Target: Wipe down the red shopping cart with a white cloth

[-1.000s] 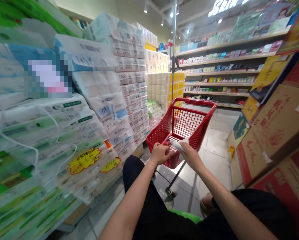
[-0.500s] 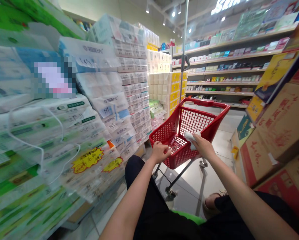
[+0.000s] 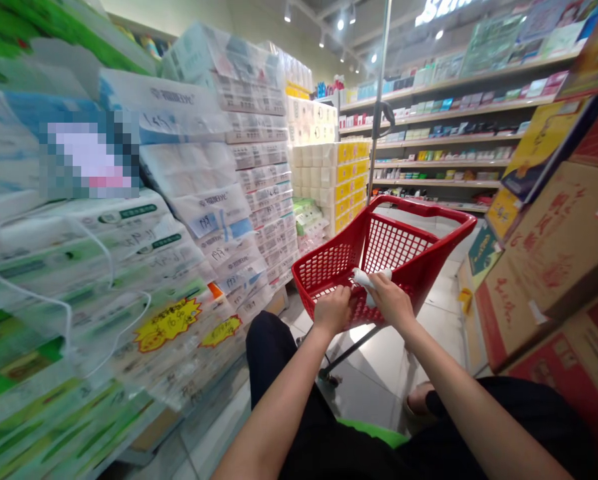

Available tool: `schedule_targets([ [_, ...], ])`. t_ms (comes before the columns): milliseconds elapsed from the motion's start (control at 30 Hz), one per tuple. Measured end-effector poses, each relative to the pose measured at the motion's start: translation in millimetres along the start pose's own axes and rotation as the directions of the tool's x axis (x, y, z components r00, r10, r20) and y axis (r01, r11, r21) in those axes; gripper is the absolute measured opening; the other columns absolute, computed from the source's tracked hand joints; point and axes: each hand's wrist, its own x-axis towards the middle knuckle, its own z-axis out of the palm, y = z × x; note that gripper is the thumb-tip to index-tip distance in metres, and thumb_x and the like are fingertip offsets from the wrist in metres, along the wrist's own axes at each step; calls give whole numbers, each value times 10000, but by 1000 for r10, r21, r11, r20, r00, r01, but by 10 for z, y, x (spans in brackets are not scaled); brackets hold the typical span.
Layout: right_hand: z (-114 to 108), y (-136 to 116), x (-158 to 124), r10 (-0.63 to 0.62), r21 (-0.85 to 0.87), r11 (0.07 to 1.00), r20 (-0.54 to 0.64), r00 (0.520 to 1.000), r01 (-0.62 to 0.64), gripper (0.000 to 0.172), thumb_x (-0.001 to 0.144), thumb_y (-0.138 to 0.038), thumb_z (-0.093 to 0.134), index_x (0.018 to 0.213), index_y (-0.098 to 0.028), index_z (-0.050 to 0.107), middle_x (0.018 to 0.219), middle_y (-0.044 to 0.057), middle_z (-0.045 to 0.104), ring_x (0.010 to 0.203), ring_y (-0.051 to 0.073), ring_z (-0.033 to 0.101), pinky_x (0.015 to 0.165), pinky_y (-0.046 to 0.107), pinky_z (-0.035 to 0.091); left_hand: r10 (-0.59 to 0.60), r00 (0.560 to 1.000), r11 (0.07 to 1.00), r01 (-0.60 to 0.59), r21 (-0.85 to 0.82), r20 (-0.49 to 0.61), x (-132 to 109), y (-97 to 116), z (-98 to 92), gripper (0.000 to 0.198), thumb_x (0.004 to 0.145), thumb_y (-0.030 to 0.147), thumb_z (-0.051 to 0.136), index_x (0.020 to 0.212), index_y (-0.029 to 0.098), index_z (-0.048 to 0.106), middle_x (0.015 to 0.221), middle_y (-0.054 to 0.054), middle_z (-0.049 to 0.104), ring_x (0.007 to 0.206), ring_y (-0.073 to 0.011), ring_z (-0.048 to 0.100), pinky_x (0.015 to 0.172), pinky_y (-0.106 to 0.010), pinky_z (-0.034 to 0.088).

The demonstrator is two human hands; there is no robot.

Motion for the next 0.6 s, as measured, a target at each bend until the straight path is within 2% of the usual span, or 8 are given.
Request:
schedule_targets([
  [167,-126,308,25,43,-30,999,4,999,-43,340,978,-482,301,1208,-341,508,1162,-2,606,841,156,611,524,248,300,16,1000,1000,-16,11,-13,-65,-135,-31,251,968,434,392,1056,236,519,1000,-35,567,836,-168,604,664,-264,438],
  [267,-213,550,67,101,-34,994,-24,995,-102,338,974,-470,313,1207,-320,506,1200,8,593,907,175,605,561,254,343,11,1000,1000,-11,1,-18,-64,-126,-18,283,973,463,368,1056,237,518,994,-36,568,833,-168,605,657,-264,430],
  [333,-241,602,67,121,-40,992,-47,992,-123,334,974,-448,318,1204,-299,508,1198,25,591,943,186,592,584,260,365,12,1000,1000,-12,-13,-23,-54,-97,1,289,971,472,372,1054,235,516,991,-36,572,831,-172,606,652,-269,424],
  [433,-195,422,5,144,-64,987,-87,986,-149,313,975,-402,318,1172,-270,523,1130,51,603,927,194,575,570,269,360,18,1000,999,-19,-45,-18,-38,-53,18,270,964,462,400,1053,233,514,998,-40,581,851,-183,608,658,-277,419],
  [600,-12,-191,-179,56,-31,998,-60,997,-58,265,967,-314,347,1175,-269,505,1096,58,605,883,180,577,533,265,333,12,1000,998,-12,-64,0,-31,-37,-13,320,979,466,350,1101,220,515,1003,-62,600,846,-191,613,663,-289,413],
])
